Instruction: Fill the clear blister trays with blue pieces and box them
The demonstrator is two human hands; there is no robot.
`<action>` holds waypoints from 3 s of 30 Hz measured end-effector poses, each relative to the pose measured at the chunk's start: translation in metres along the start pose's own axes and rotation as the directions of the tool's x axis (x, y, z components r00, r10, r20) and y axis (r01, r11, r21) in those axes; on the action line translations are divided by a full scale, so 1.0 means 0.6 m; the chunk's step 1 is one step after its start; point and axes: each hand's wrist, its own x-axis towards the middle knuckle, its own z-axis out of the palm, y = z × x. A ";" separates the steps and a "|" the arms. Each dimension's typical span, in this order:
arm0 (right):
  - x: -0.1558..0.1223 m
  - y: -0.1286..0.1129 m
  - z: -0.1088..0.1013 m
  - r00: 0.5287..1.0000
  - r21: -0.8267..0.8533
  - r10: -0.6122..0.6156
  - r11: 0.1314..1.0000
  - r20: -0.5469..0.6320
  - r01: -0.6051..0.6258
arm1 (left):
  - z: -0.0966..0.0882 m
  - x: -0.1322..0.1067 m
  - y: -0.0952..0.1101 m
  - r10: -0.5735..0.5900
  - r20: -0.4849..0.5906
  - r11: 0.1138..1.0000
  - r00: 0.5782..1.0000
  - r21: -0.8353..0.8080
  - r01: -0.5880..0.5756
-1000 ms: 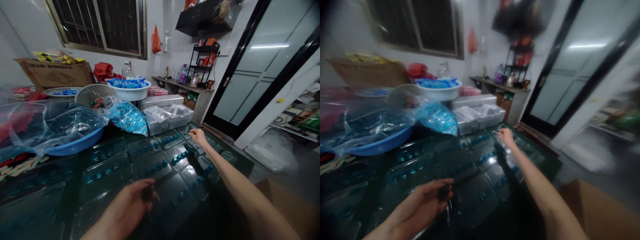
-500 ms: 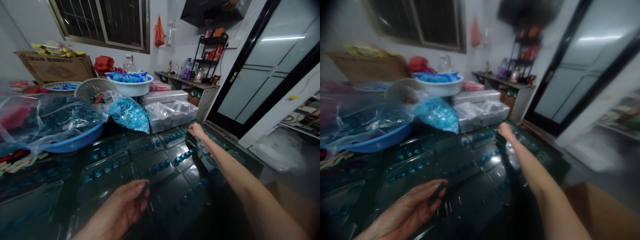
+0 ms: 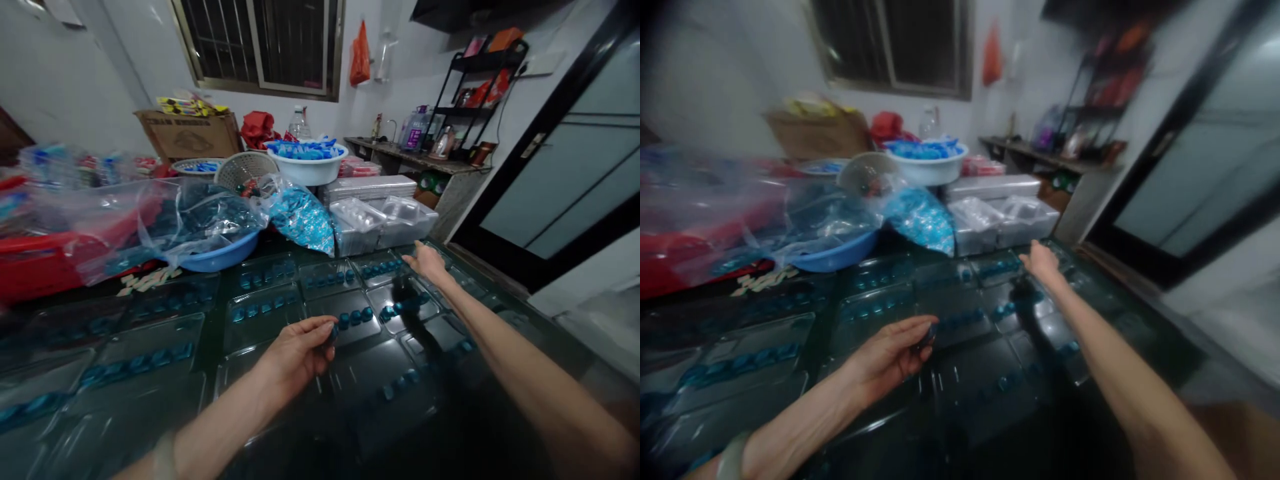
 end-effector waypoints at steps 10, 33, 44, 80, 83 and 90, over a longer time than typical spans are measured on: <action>-0.328 -0.127 -0.052 0.797 0.659 -0.587 0.544 -0.143 0.519 | 0.024 -0.019 -0.019 0.159 0.125 0.984 0.979 0.061 -0.168; -0.398 -0.143 -0.041 0.935 0.931 -0.346 0.311 -0.075 0.190 | 0.043 -0.101 -0.025 0.215 0.195 0.967 0.957 0.096 -0.236; -0.416 -0.165 -0.037 0.927 0.861 -0.318 0.396 -0.198 0.319 | 0.033 -0.112 -0.018 0.230 0.095 0.950 0.969 0.194 -0.244; -0.443 -0.157 -0.039 0.802 0.487 -0.451 0.638 -0.393 0.597 | 0.032 -0.091 -0.052 0.143 0.160 0.969 0.977 0.176 -0.171; -0.435 -0.136 -0.061 0.866 0.664 -0.396 0.563 -0.305 0.491 | 0.030 -0.088 -0.055 0.070 0.285 0.993 0.956 0.067 -0.093; -0.419 -0.100 -0.066 0.873 0.785 -0.446 0.461 -0.199 0.414 | 0.054 -0.079 -0.055 -0.070 0.350 0.998 0.934 0.029 0.065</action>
